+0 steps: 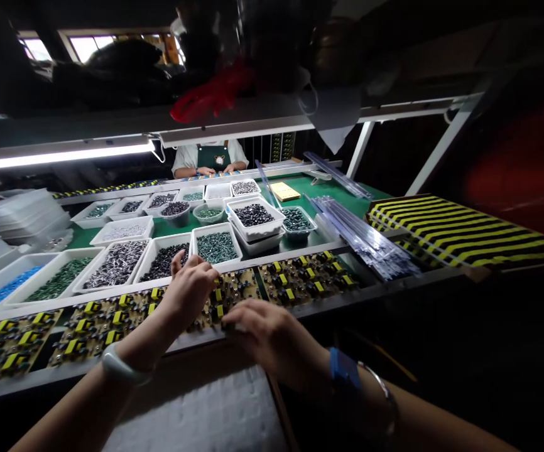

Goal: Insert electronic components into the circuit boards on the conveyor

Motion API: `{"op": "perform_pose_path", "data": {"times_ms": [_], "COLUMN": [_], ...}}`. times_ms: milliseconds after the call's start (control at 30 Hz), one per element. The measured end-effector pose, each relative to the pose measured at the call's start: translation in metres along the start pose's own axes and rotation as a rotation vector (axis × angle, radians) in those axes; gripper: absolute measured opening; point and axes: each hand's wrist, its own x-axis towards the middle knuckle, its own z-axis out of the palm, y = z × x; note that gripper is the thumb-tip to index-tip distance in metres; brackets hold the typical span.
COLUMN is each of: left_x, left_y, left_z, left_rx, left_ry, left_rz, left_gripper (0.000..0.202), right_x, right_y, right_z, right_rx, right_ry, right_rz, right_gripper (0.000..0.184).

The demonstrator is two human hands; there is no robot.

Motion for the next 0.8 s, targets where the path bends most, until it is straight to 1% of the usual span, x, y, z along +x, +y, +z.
{"op": "perform_pose_path", "data": {"times_ms": [100, 167, 267, 333, 433, 533, 667, 733, 800], "left_x": [-0.003, -0.010, -0.027, -0.038, -0.050, -0.052, -0.050, -0.050, -0.050], "left_y": [-0.002, -0.005, -0.009, -0.010, -0.007, -0.002, 0.003, 0.003, 0.004], "left_z": [0.000, 0.001, 0.001, 0.001, 0.001, 0.003, 0.008, 0.011, 0.013], "left_rx": [-0.018, -0.028, -0.035, -0.042, -0.058, -0.059, -0.025, -0.021, -0.020], "left_ry": [0.007, 0.020, 0.050, 0.069, 0.082, 0.082, 0.068, 0.065, 0.062], "left_rz": [0.005, 0.004, -0.016, -0.026, -0.013, 0.030, 0.099, 0.100, 0.093], "left_gripper": [0.032, 0.038, 0.059, 0.066, 0.069, 0.073, 0.059, 0.053, 0.054], "right_x": [0.021, 0.035, 0.048, 0.052, 0.056, 0.060, 0.064, 0.066, 0.068], "right_y": [0.027, 0.045, 0.064, 0.070, 0.071, 0.067, 0.060, 0.058, 0.057], "right_z": [-0.015, -0.022, -0.027, -0.027, -0.027, -0.030, -0.031, -0.030, -0.029], "right_rx": [-0.115, -0.210, -0.285, -0.313, -0.354, -0.385, -0.433, -0.455, -0.469], "right_ry": [0.012, -0.020, -0.087, -0.130, -0.193, -0.244, -0.292, -0.311, -0.336], "right_rz": [0.099, 0.142, 0.148, 0.142, 0.145, 0.152, 0.161, 0.161, 0.156], "right_gripper": [0.015, 0.016, 0.019, 0.020, 0.019, 0.020, 0.018, 0.017, 0.018]}}
